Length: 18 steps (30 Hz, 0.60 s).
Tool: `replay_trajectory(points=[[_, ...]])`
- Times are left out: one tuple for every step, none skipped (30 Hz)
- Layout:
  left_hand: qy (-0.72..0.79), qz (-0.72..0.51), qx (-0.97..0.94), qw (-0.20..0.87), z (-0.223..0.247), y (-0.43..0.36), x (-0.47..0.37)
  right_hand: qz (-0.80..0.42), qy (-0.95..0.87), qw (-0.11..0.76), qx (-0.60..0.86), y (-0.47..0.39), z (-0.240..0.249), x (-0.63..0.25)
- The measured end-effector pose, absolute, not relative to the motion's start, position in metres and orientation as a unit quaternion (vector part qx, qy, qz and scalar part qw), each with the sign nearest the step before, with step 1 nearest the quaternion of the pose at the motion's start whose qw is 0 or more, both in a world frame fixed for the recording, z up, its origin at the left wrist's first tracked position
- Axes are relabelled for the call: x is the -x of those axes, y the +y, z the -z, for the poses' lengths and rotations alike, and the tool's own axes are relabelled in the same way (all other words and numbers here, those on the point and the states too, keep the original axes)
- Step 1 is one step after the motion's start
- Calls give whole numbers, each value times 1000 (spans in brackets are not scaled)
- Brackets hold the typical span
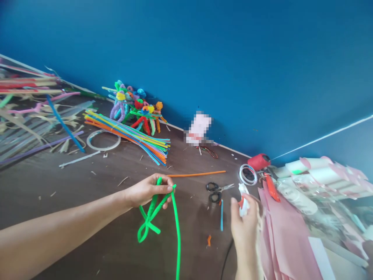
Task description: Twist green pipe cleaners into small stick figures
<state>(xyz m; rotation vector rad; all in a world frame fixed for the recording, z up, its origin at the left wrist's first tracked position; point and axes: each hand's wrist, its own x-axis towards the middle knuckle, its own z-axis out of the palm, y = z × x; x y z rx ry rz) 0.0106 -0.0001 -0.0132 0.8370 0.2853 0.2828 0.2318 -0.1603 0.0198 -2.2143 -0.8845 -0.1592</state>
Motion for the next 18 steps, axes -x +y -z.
replay_trajectory(points=[[144, -136, -407, 892, 13, 0, -11, 2, -384, 377, 843, -150, -28, -212], [150, -139, -409, 889, 14, 0, -12, -112, -436, 366, 814, -138, -36, -192], [156, -144, -411, 887, 15, 0, -13, -209, -477, 348, 780, -127, -41, -173], [160, -151, -412, 884, 15, 0, -14, -282, -500, 335, 747, -116, -44, -157], [164, -159, -411, 882, 17, 0, -15, -334, -508, 333, 721, -106, -44, -144], [167, -168, -409, 881, 18, 0, -15, -369, -507, 334, 704, -98, -43, -136], [168, -174, -407, 881, 19, 0, -16, -391, -501, 339, 694, -91, -40, -132], [169, -178, -405, 881, 19, 0, -16, -412, -491, 347, 685, -86, -37, -132], [172, -181, -402, 881, 20, 0, -17, -428, -480, 359, 676, -83, -33, -134], [175, -182, -400, 881, 20, 0, -17, -440, -471, 373, 668, -81, -29, -137], [178, -181, -400, 880, 20, 0, -17, -448, -463, 389, 659, -81, -26, -142], [180, -181, -402, 879, 19, 0, -17, -449, -457, 407, 651, -81, -22, -146], [183, -181, -405, 877, 19, 0, -17, -445, -456, 422, 645, -82, -20, -149], [185, -180, -409, 875, 18, 0, -17, -439, -457, 433, 641, -83, -18, -152], [188, -179, -416, 872, 18, 0, -17, -432, -459, 440, 639, -84, -16, -154], [191, -176, -423, 868, 18, 0, -18, -426, -463, 444, 638, -85, -14, -155], [196, -174, -431, 863, 18, 0, -18, -419, -468, 444, 639, -86, -13, -156], [204, -173, -439, 858, 18, -1, -18, -412, -473, 443, 641, -86, -12, -156]])
